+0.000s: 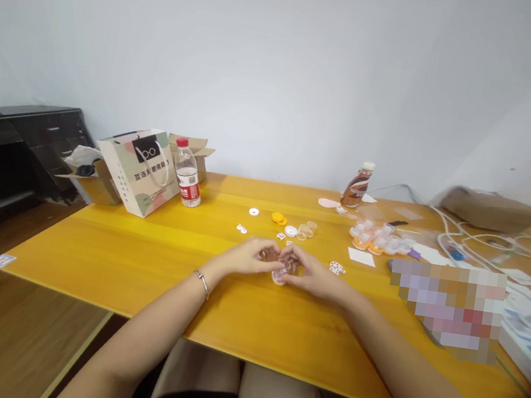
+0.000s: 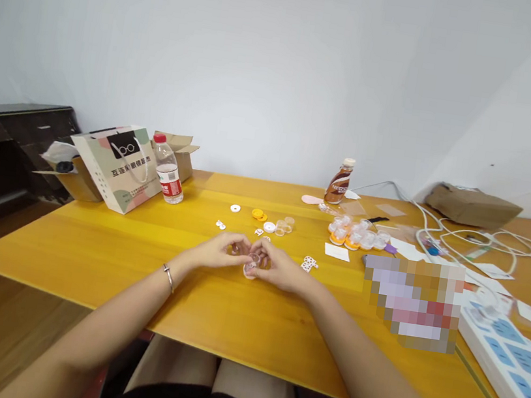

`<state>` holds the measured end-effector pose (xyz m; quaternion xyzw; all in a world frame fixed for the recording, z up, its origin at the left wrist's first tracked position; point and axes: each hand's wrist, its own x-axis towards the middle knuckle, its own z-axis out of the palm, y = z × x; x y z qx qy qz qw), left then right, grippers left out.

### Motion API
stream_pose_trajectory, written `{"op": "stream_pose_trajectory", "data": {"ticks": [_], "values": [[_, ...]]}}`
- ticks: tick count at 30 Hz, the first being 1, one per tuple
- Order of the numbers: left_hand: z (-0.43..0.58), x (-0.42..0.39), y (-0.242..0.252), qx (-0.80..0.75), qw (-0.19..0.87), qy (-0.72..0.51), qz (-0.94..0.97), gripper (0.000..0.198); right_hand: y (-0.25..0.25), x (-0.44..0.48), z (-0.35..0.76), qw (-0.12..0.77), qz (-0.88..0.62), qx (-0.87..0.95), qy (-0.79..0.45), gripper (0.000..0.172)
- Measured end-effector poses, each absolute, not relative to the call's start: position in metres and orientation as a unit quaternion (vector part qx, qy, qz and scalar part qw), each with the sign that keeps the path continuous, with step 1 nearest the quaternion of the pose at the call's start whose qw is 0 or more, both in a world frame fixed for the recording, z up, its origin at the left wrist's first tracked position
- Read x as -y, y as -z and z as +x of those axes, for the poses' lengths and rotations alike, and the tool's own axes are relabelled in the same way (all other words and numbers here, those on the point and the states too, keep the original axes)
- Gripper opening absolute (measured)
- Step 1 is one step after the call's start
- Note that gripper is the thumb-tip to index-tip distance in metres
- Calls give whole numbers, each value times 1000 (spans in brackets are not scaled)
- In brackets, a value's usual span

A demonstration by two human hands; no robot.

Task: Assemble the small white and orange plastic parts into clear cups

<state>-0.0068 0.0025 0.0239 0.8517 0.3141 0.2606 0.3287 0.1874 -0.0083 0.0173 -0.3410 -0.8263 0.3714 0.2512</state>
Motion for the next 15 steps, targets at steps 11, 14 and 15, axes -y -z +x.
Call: {"op": "stream_pose_trajectory", "data": {"ticks": [11, 14, 15], "values": [[-3, -7, -9, -333, 336, -264, 840, 25, -10, 4, 188, 235, -384, 816, -362, 39], [-4, -4, -14, -335, 316, -263, 848, 24, -4, 1, 186, 223, -407, 826, -320, 37], [-4, -3, -15, -333, 307, -267, 851, 26, -2, 0, 185, 227, -410, 826, -314, 35]]}}
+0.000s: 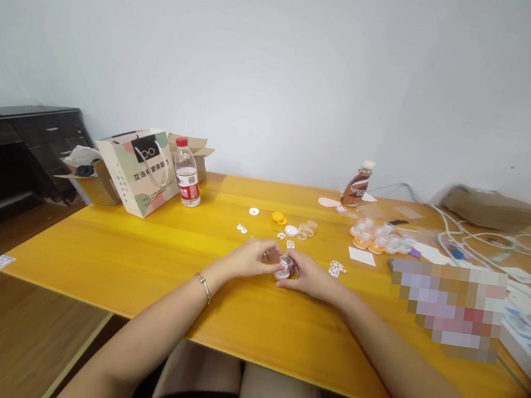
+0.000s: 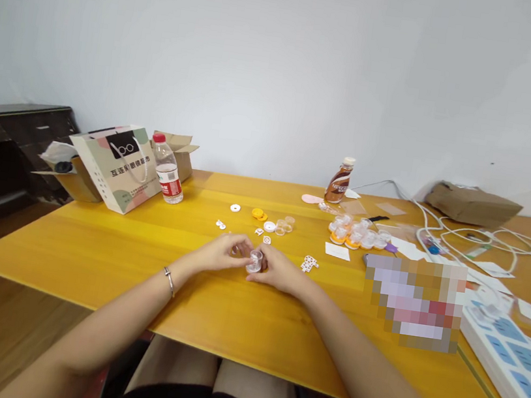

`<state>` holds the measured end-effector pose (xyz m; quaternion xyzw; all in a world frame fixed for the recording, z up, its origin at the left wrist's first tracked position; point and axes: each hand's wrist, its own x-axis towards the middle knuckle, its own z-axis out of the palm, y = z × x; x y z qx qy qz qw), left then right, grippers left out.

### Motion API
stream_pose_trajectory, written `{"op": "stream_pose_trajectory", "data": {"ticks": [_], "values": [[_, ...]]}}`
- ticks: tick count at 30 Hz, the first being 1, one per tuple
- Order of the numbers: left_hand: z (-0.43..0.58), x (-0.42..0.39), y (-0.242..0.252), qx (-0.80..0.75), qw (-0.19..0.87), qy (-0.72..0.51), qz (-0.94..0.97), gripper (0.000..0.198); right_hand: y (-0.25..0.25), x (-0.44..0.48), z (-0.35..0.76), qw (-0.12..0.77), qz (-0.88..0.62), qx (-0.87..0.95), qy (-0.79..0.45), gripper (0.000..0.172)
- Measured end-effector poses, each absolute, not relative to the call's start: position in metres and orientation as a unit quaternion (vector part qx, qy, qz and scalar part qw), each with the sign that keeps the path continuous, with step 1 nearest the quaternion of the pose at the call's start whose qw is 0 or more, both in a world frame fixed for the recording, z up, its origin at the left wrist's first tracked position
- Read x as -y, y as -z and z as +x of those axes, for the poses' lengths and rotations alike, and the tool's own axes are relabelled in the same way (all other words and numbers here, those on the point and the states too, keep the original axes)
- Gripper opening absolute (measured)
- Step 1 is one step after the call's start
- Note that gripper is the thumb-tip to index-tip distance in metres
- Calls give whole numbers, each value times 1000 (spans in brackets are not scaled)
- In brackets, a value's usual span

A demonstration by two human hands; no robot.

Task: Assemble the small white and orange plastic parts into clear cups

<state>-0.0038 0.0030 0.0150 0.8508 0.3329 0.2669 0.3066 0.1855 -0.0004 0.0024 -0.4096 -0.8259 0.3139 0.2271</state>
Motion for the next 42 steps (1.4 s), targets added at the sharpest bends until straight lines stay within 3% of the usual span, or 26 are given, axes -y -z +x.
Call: {"op": "stream_pose_trajectory", "data": {"ticks": [4, 9, 16, 19, 25, 31, 38, 42], "values": [[-1, 0, -16, -312, 265, -290, 865, 32, 4, -3, 183, 254, -392, 821, -328, 32], [1, -2, -12, -322, 270, -301, 856, 21, 7, -4, 181, 263, -409, 808, -332, 25], [-3, -11, -18, -336, 327, -407, 784, 29, 1, -5, 176, 372, -372, 670, -524, 39], [-5, -12, -23, -316, 324, -425, 784, 37, -7, -2, 173, 407, -364, 652, -525, 41], [-4, -12, -21, -324, 263, -472, 777, 28, -7, 6, 164, 460, -344, 665, -478, 41], [2, -9, -14, -385, 284, -506, 718, 28, -10, 12, 162, 444, -353, 684, -460, 43], [-3, 1, -34, -239, 466, -447, 725, 43, -19, 12, 168, 400, -308, 655, -563, 37], [-1, -1, -32, -269, 435, -480, 713, 35, -22, 16, 166, 412, -320, 646, -557, 37]]}}
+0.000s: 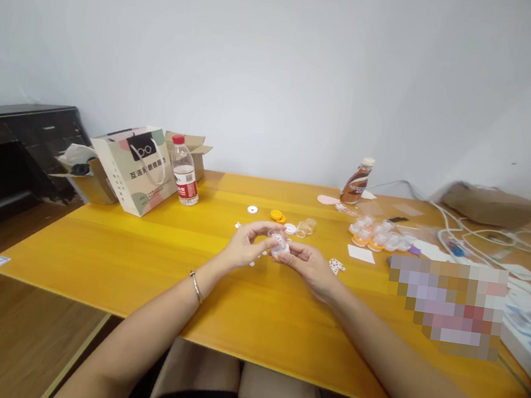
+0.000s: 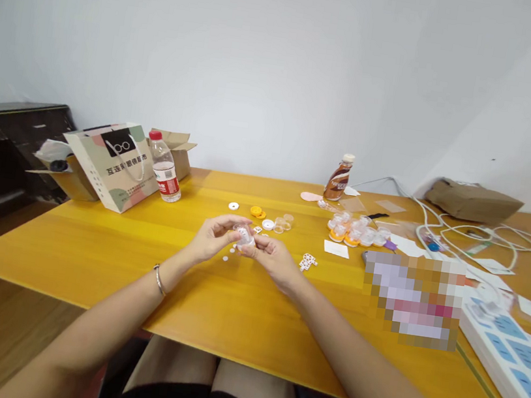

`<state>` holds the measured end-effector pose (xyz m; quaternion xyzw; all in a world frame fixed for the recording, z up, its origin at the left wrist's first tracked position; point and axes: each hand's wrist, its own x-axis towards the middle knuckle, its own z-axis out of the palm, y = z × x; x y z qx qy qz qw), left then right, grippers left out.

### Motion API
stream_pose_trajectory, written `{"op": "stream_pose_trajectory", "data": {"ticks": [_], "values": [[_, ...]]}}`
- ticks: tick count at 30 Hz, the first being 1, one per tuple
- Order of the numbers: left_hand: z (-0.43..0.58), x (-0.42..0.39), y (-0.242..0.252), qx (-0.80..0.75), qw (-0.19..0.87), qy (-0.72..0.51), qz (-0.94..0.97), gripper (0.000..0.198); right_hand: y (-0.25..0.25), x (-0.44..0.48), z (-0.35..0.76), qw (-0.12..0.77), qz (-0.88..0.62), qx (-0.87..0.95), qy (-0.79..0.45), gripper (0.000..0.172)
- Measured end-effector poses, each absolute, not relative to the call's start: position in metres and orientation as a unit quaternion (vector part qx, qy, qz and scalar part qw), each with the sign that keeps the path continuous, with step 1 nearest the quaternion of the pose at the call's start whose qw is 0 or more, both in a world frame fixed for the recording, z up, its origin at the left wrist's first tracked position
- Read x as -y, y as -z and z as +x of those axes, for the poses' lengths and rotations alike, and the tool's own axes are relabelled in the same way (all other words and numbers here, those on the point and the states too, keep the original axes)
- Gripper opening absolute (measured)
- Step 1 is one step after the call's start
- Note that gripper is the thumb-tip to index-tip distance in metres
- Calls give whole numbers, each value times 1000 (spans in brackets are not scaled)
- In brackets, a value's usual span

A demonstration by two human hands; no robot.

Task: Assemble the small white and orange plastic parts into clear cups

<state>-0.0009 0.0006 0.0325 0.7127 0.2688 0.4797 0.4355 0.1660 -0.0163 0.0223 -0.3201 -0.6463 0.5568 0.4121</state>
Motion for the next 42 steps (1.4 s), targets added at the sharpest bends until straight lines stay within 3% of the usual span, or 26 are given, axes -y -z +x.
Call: {"op": "stream_pose_trajectory", "data": {"ticks": [7, 16, 24, 30, 36, 40, 42], "values": [[11, 0, -25, -402, 303, -547, 669, 27, -28, 23, 154, 458, -354, 657, -482, 40], [-8, -3, -37, -278, 471, -453, 704, 34, -18, 17, 161, 426, -296, 598, -612, 35], [-8, -9, -30, -370, 294, -436, 766, 31, -13, 10, 164, 430, -377, 674, -467, 36], [-17, -3, -41, -222, 377, -372, 818, 24, -9, 10, 166, 396, -322, 659, -553, 33], [-13, -2, -34, -376, 267, -365, 809, 29, -12, 9, 166, 399, -386, 709, -435, 34], [-16, 0, -38, -287, 302, -317, 852, 20, -15, 9, 170, 352, -355, 723, -476, 33], [-17, 4, -43, -248, 318, -322, 856, 26, -17, 10, 169, 354, -344, 722, -485, 34]]}}
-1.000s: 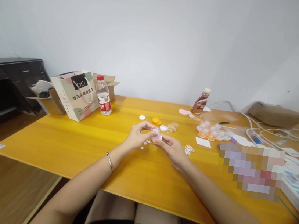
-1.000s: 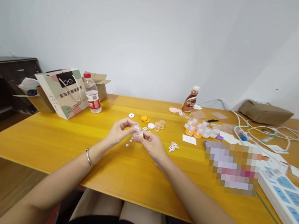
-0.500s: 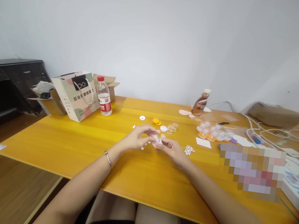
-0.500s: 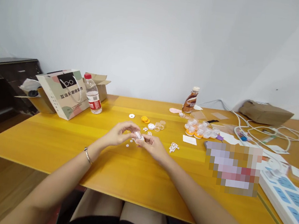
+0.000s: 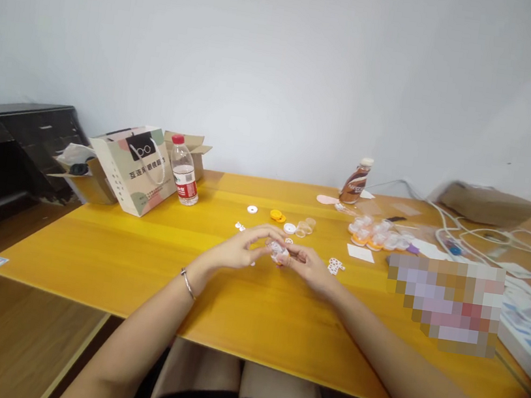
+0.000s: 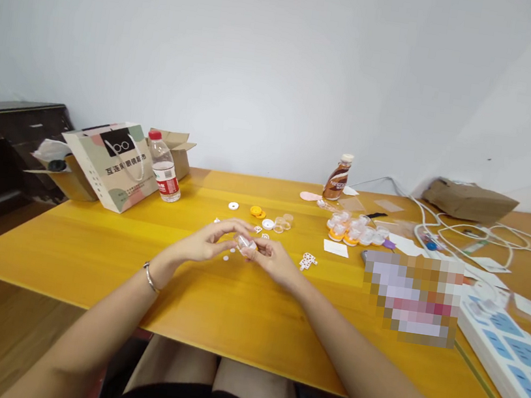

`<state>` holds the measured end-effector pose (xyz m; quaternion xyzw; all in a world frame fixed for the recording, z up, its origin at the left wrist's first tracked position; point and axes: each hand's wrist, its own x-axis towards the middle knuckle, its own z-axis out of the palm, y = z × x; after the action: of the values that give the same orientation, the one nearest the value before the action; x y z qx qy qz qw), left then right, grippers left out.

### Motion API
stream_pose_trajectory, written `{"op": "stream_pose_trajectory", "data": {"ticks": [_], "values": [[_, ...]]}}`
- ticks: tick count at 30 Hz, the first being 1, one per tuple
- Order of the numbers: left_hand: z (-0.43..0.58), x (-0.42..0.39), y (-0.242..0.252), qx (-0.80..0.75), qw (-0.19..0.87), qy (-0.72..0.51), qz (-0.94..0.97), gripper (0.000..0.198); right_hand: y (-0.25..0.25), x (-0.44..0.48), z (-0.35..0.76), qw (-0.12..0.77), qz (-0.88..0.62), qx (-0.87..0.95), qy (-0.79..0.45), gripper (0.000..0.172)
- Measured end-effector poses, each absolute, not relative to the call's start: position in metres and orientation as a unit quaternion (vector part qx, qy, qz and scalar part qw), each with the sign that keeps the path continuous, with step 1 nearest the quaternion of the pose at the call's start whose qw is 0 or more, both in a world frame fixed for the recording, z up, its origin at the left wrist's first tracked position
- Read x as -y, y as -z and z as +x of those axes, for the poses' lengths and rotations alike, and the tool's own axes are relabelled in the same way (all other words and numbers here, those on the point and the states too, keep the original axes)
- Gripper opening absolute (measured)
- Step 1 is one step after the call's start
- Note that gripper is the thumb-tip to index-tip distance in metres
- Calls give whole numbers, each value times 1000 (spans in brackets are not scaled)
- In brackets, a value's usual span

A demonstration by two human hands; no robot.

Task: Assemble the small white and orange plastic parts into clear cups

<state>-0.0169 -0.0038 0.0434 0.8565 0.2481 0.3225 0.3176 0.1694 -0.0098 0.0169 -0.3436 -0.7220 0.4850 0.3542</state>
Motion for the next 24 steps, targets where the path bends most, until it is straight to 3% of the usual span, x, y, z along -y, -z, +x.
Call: {"op": "stream_pose_trajectory", "data": {"ticks": [3, 5, 8, 12, 16, 19, 24], "values": [[-16, 8, -46, -324, 306, -349, 824, 45, -18, 11, 167, 375, -344, 718, -474, 37], [-15, 7, -45, -372, 293, -338, 813, 37, -16, 10, 167, 371, -350, 718, -473, 39], [-16, 4, -43, -317, 284, -302, 853, 26, -12, 7, 169, 357, -356, 720, -476, 40], [-18, 3, -43, -351, 252, -322, 843, 40, -9, 4, 171, 368, -362, 721, -462, 41], [-18, 5, -43, -327, 246, -273, 871, 29, -6, 3, 171, 354, -361, 728, -463, 44], [-17, 5, -42, -335, 231, -296, 864, 37, -4, 3, 171, 360, -361, 732, -452, 44], [-14, 2, -36, -397, 180, -257, 863, 33, -8, 5, 171, 358, -366, 726, -460, 43]]}}
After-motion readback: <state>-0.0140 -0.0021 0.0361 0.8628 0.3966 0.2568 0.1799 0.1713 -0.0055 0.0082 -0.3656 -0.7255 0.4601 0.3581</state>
